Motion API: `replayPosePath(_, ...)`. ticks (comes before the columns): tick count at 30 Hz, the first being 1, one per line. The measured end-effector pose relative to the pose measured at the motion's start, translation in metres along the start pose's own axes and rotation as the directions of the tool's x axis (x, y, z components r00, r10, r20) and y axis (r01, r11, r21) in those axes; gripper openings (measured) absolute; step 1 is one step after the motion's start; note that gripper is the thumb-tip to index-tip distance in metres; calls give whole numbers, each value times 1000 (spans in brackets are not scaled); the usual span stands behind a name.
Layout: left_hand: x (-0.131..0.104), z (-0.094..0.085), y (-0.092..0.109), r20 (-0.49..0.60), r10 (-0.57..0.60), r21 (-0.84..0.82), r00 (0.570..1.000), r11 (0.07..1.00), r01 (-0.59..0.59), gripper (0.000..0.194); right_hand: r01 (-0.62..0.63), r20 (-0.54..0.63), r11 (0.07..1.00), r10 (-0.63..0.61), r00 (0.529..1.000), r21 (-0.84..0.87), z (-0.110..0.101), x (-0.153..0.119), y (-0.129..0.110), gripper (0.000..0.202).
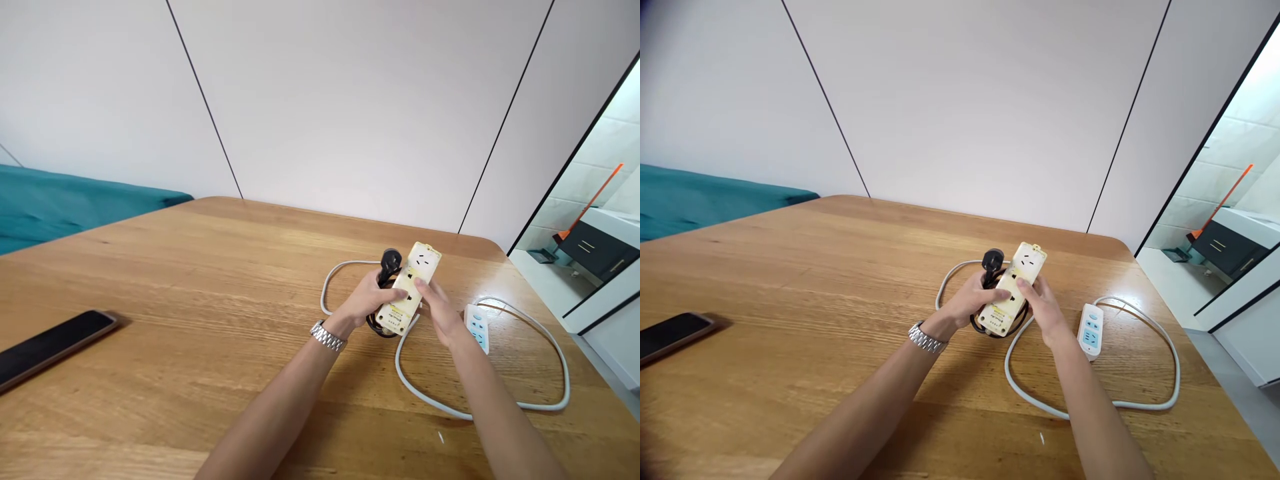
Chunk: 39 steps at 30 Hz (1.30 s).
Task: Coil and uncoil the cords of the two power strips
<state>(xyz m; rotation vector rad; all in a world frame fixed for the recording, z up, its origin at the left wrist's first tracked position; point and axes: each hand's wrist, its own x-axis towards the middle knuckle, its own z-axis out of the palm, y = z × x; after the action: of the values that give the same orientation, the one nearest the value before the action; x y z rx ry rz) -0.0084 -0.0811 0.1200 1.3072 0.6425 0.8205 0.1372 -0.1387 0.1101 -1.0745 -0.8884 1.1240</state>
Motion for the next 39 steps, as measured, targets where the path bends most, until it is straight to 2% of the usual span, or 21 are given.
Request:
replayPosePath(5, 4, -3, -4, -74, 57, -32, 996, 998, -60, 53, -166, 79, 986, 165, 983, 4, 9, -4, 11, 54)
replayPosePath(8, 9, -3, -11, -145, 61, -85, 987, 994, -74, 50, -223, 95, 974, 218, 971, 46, 13, -2, 19, 53)
replayPosePath(12, 16, -2, -28, -191, -41, -174, 981, 985, 7, 49, -204, 18, 975, 203, 979, 91, 12, 5, 31, 48)
replayPosePath(15, 22, -2, -42, -155, -148, -214, 977, 970, 113, 53, -183, -72, 980, 189, 979, 83, 6, 10, 38, 41)
replayPosePath(18, 28, -1, -51, -95, -159, -238, 983, 962, 133, 51, -161, -198, 985, 169, 966, 54, -2, 17, 38, 34)
replayPosePath(22, 45, 9, -50, -41, -164, -264, 986, 953, 148, 41, -117, -305, 987, 145, 941, 111, -19, 34, 23, 26)
replayPosePath(24, 63, 20, -47, -52, -192, -260, 980, 950, 172, 36, -64, -362, 989, 108, 926, 130, -31, 46, 13, 24)
replayPosePath(27, 97, 43, -47, -74, -194, -246, 978, 954, 171, 31, -7, -478, 993, 65, 876, 121, -54, 65, 3, 21)
replayPosePath(32, 142, 81, -66, -46, -205, -261, 978, 947, 186, 33, -84, -607, 996, 72, 792, 8, -91, 88, 12, 22)
replayPosePath(36, 155, 96, -77, 12, -162, -246, 987, 956, 160, 35, -118, -666, 991, 48, 744, -60, -112, 102, 20, 24)
replayPosePath(39, 144, 94, -68, 9, -129, -180, 992, 975, 129, 27, -138, -727, 983, 4, 687, -125, -128, 115, 20, 33)
